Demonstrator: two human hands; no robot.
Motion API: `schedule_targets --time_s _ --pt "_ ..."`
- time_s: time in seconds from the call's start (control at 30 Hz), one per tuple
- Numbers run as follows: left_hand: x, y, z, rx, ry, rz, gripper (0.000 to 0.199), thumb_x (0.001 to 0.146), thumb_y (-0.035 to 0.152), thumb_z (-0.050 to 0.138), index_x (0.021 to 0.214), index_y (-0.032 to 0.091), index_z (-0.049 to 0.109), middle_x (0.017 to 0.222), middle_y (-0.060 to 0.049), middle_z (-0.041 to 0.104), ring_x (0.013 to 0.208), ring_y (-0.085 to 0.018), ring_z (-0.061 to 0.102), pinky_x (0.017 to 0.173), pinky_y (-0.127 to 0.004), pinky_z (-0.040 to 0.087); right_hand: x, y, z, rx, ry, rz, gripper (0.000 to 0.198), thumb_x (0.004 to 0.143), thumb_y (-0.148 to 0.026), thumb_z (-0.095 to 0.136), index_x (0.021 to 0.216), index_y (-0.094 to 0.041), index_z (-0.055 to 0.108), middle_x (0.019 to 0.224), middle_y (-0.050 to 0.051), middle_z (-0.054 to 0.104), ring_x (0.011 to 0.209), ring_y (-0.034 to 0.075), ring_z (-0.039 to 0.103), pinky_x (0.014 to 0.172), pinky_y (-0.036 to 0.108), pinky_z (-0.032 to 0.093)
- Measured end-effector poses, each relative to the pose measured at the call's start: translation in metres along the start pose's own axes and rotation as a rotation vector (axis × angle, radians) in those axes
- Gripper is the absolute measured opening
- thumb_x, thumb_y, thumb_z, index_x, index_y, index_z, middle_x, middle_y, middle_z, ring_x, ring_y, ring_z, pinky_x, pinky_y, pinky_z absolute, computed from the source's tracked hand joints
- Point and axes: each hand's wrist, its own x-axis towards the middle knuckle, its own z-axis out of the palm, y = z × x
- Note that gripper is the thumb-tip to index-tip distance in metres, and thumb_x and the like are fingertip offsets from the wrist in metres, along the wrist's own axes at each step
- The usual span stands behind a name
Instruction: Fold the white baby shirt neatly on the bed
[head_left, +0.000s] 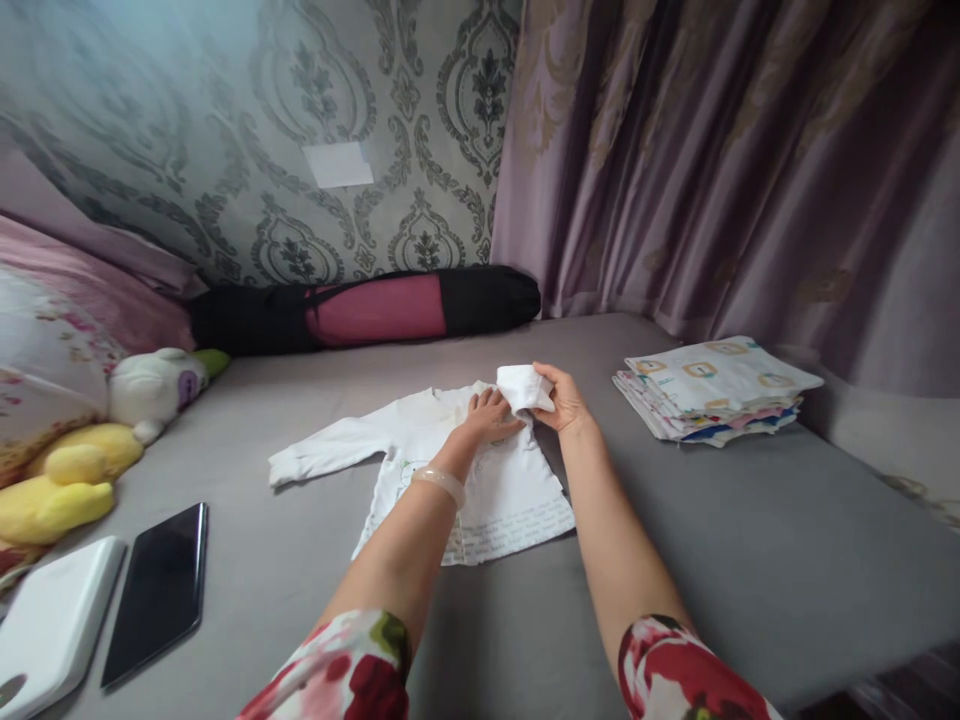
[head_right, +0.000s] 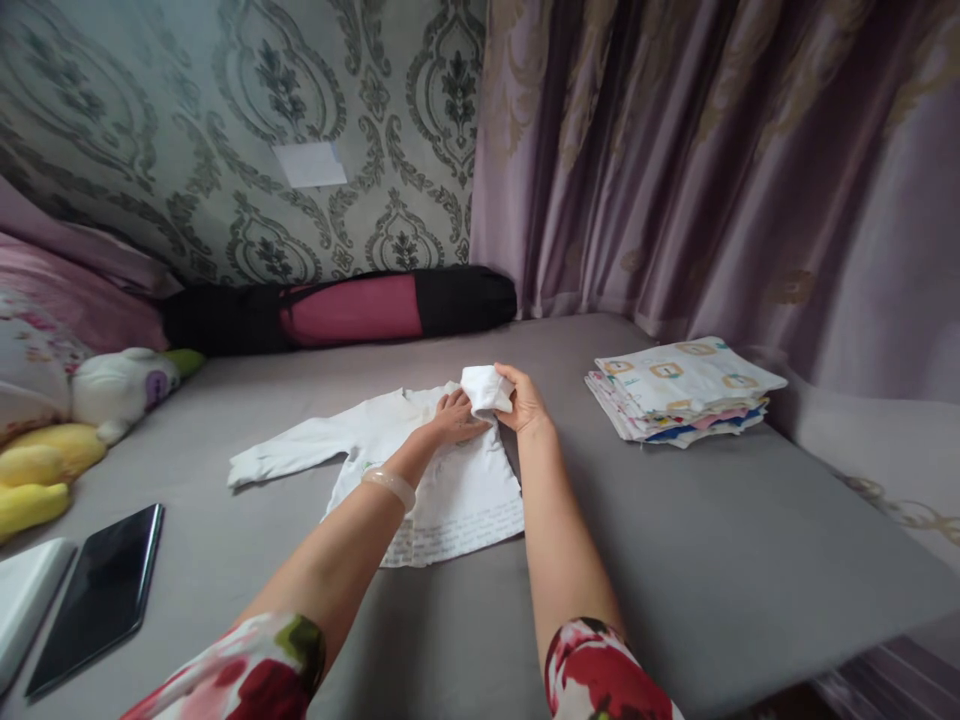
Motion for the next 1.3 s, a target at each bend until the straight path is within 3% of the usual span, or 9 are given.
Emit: schedule_targets --time_s 0.2,0.4,0.53,0.7,0.87,1.03,1.3 --pt "0.001 -0.002 -0.006 -0.023 0.037 0.024 0.062 0.082 0.051 0.059 0.139 0.030 0.047 0.150 -0.009 0.041 0.140 -0.036 0.031 0.114 -0.056 0.024 0.001 0.009 0.006 0.041 0.066 0.071 0.013 0.081 -0.026 0.064 0.072 -0.019 0.056 0.057 -0.001 0.065 0.050 0.014 0.061 0.047 0.021 0.050" --pt "-0.009 -0.030 -0.017 -0.026 0.181 0.143 0.045 0.079 0.025 0.060 0.123 0.017 0.059 0.130 -0.013 0.058 0.123 -0.027 0.052 0.106 -0.037 0.040 -0.001 0.010 0.015 0.051 0.138 0.092 0.009 0.081 -0.021 0.063 0.074 -0.018 0.058 0.057 -0.001 0.064 0.052 0.014 0.062 0.050 0.023 0.052" --pt "-0.036 -0.063 -0.025 -0.011 0.362 -0.017 0.036 0.084 0.019 0.051 0.119 0.018 0.061 0.126 -0.010 0.062 0.118 -0.024 0.056 0.104 -0.036 0.042 0.001 0.017 0.027 0.056 0.181 0.108 0.009 0.084 -0.017 0.058 0.076 -0.017 0.059 0.061 0.000 0.066 0.054 0.014 0.063 0.055 0.025 0.054" --pt "-0.067 -0.087 -0.026 0.005 0.428 -0.232 0.032 0.086 0.017 0.046 0.110 0.017 0.066 0.115 -0.010 0.067 0.110 -0.024 0.060 0.100 -0.036 0.044 0.005 0.032 0.040 -0.051 0.229 0.109 0.010 0.086 -0.017 0.058 0.077 -0.016 0.059 0.062 0.000 0.065 0.054 0.013 0.063 0.053 0.024 0.053" --pt "-0.078 -0.090 -0.014 -0.068 0.449 -0.264 0.034 0.082 0.012 0.046 0.105 0.017 0.070 0.113 -0.009 0.068 0.108 -0.022 0.059 0.100 -0.035 0.043 0.006 0.047 0.051 -0.173 0.329 0.110 0.011 0.083 -0.022 0.065 0.076 -0.019 0.058 0.056 -0.004 0.061 0.046 0.010 0.058 0.044 0.021 0.049" --pt "-0.081 -0.090 -0.005 -0.228 0.586 -0.235 0.028 0.082 0.013 0.047 0.094 0.017 0.072 0.105 -0.007 0.071 0.101 -0.021 0.061 0.098 -0.034 0.043 0.010 0.063 0.059 -0.197 0.346 0.101 0.017 0.082 -0.026 0.067 0.072 -0.019 0.055 0.049 -0.006 0.054 0.041 0.008 0.051 0.040 0.020 0.047" --pt "-0.085 -0.080 -0.009 -0.356 0.665 -0.207 0.024 0.085 0.022 0.049 0.074 0.018 0.070 0.074 -0.005 0.067 0.078 -0.018 0.059 0.075 -0.029 0.044 0.009 0.084 0.074 -0.105 0.268 0.031 0.013 0.077 -0.015 0.067 0.075 -0.017 0.055 0.060 -0.004 0.060 0.055 0.009 0.059 0.053 0.022 0.055"
